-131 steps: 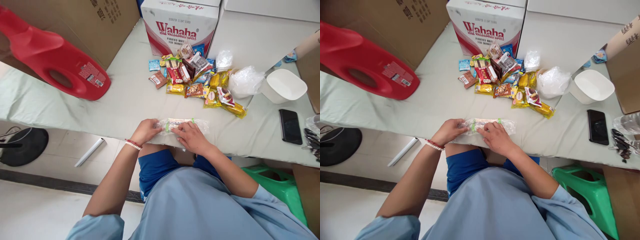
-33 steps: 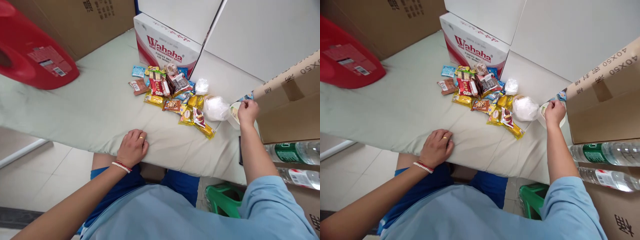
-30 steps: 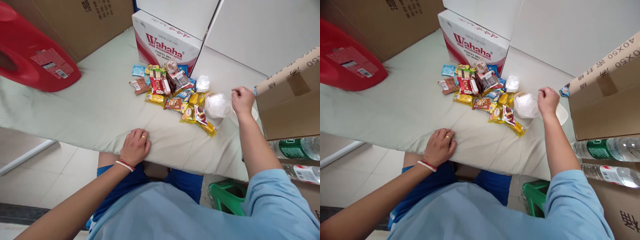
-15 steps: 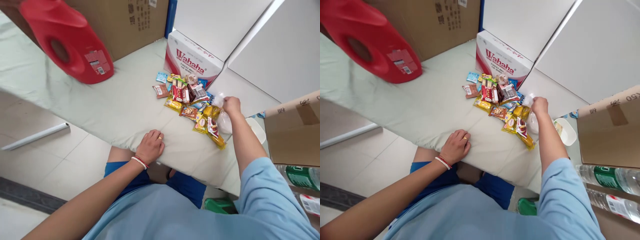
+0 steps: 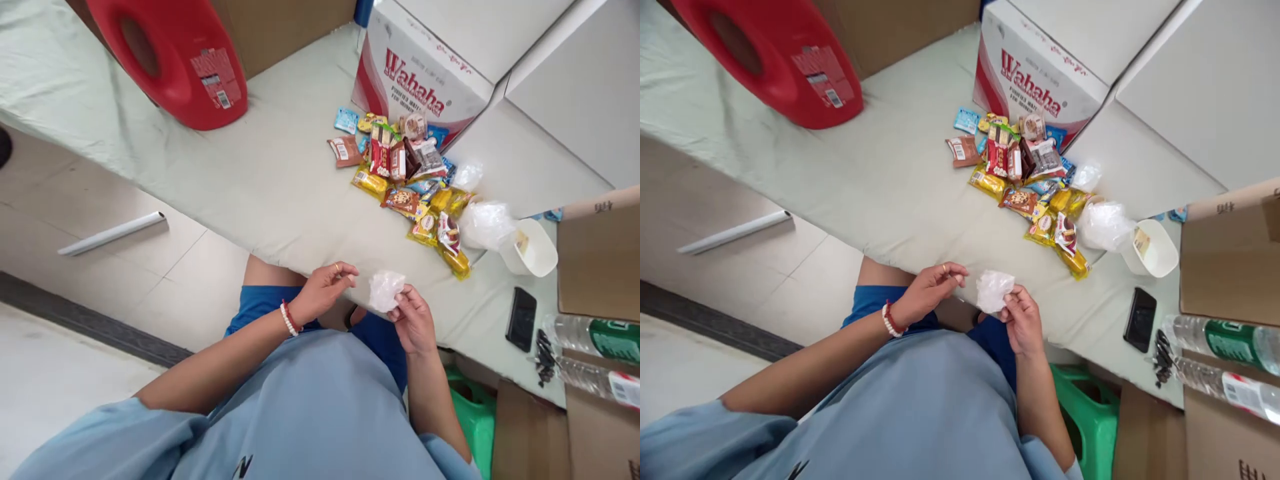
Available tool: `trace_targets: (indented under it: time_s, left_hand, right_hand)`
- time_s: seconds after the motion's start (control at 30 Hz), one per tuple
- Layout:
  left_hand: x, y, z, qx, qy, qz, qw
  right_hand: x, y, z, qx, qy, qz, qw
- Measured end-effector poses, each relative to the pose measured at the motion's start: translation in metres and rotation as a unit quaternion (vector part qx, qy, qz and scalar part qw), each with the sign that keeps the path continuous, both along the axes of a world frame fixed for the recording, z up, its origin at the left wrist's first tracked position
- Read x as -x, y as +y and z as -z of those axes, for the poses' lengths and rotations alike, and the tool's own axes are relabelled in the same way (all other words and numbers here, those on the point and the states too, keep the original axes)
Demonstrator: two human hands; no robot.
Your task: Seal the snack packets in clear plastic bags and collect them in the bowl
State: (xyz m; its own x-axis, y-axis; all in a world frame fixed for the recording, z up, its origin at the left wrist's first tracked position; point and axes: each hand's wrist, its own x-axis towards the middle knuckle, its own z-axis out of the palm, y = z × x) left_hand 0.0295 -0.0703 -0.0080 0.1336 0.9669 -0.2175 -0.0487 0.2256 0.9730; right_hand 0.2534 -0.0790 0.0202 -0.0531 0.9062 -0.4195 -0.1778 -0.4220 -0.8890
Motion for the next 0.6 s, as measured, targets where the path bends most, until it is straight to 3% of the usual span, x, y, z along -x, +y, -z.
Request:
trace_targets:
  time_s: [0.07,0.17,0.3,0.37,0.43,0.5,0.6]
  left_hand:
    - [-0.010,-0.011,-0.005,0.074,-0.108,0.066,0.989]
    - [-0.024,-0.017,-0.009,0.101,-0.173,0.087,0.976]
    - [-0.031,-0.017,-0.010,0.044,-0.128,0.022,0.991]
    - [-0.033,-0.020,-0.009,0.019,-0.073,0.000,0.997]
    - [-0.035,-0.023,-0.007,0.011,-0.049,0.007,0.999]
    - [-0.035,-0.025,-0.006,0.030,-0.084,0.032,0.995]
    - [-0.026,-0.022,-0.006,0.091,-0.169,0.038,0.981]
  right_hand:
    - [0.007,-0.012,0.007,0.007,0.019,0.001,1.000]
    - [0.007,-0.014,0.010,-0.007,-0.008,-0.017,1.000]
    - [0.002,-0.019,0.007,-0.100,-0.144,0.016,0.984]
    - [0.002,-0.025,0.005,-0.138,-0.161,0.018,0.977]
    - [0.004,-0.029,0.004,-0.136,-0.145,-0.046,0.979]
    - [0.007,-0.028,0.005,-0.107,-0.128,-0.099,0.981]
    - [0.005,-0.021,0.009,-0.078,-0.097,-0.053,0.991]
